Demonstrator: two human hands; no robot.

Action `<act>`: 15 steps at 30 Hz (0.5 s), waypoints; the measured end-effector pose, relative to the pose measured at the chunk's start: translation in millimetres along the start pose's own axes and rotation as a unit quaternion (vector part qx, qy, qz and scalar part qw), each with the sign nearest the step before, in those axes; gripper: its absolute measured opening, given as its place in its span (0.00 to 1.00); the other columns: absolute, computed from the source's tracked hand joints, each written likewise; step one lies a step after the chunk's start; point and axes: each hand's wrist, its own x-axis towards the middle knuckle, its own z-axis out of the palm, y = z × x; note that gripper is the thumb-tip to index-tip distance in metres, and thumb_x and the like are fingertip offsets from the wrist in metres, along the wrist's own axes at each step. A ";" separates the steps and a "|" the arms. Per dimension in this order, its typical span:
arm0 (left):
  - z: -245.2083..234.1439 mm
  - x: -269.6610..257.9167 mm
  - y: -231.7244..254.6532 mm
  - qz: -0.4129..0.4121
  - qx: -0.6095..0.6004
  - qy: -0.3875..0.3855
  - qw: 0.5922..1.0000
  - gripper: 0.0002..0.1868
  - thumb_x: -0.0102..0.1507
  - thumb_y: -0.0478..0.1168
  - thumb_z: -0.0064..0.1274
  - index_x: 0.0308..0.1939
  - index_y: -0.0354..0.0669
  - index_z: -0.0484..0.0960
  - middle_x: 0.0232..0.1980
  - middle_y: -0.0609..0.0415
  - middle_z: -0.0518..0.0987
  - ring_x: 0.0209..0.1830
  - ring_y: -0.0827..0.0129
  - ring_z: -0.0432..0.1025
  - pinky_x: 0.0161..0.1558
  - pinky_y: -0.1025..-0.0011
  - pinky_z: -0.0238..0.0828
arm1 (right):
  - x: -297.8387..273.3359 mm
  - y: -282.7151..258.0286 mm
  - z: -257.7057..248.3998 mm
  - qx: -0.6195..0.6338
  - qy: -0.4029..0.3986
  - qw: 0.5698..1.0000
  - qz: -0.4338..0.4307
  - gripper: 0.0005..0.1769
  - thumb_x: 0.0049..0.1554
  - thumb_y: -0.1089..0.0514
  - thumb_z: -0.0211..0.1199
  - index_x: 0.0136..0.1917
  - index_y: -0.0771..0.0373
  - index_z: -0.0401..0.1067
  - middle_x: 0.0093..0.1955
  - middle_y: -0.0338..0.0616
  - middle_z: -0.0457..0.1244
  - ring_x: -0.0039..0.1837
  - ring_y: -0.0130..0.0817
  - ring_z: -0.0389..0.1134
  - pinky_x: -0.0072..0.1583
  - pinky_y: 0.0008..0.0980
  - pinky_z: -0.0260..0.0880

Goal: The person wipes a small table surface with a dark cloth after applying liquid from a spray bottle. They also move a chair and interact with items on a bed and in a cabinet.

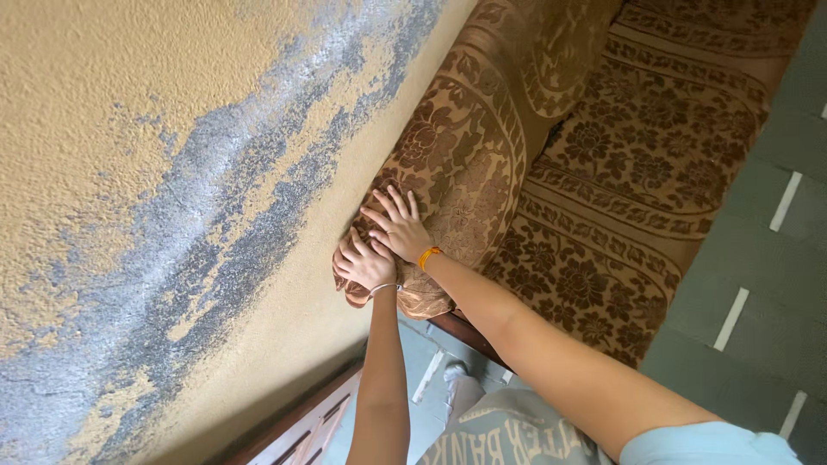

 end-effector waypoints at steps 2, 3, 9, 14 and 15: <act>0.1 0.9 0.1 0.001 -0.002 -0.004 1.000 0.25 0.69 0.51 0.42 0.64 0.43 0.77 0.65 0.43 0.71 0.66 0.47 0.63 0.66 0.41 0.56 | 2.6 0.4 -1.9 0.001 0.002 1.000 -0.003 0.32 0.64 0.35 0.52 0.78 0.40 0.61 0.86 0.43 0.40 0.86 0.50 0.32 0.80 0.66 0.24; 1.4 2.6 0.6 -0.001 -0.005 -0.008 1.000 0.25 0.68 0.52 0.43 0.64 0.43 0.77 0.65 0.43 0.71 0.65 0.47 0.63 0.66 0.41 0.56 | 7.4 1.5 -3.9 -0.002 0.006 1.000 -0.008 0.31 0.64 0.34 0.52 0.78 0.40 0.61 0.86 0.43 0.40 0.86 0.50 0.32 0.80 0.66 0.25; 2.8 -8.9 -8.8 0.001 -0.012 -0.049 0.999 0.25 0.70 0.52 0.43 0.67 0.45 0.74 0.67 0.43 0.70 0.67 0.45 0.62 0.66 0.40 0.56 | -13.2 6.3 -31.0 0.010 -0.098 0.995 0.032 0.37 0.64 0.31 0.48 0.81 0.40 0.51 0.87 0.40 0.37 0.87 0.47 0.32 0.80 0.62 0.27; -9.9 -20.3 12.1 -0.009 0.043 -0.049 0.998 0.28 0.72 0.55 0.44 0.72 0.47 0.66 0.77 0.40 0.59 0.79 0.47 0.51 0.73 0.34 0.44 | -117.5 29.8 -91.0 0.103 -0.119 0.964 0.214 0.40 0.65 0.30 0.43 0.84 0.41 0.40 0.87 0.49 0.28 0.86 0.49 0.25 0.81 0.55 0.27; -18.6 -29.7 30.3 0.019 0.028 -0.036 0.999 0.29 0.72 0.54 0.45 0.73 0.48 0.65 0.80 0.42 0.56 0.82 0.48 0.47 0.75 0.35 0.41 | -149.3 37.8 -108.3 0.091 -0.140 0.952 0.255 0.40 0.65 0.30 0.43 0.84 0.40 0.39 0.87 0.50 0.27 0.86 0.49 0.24 0.81 0.54 0.26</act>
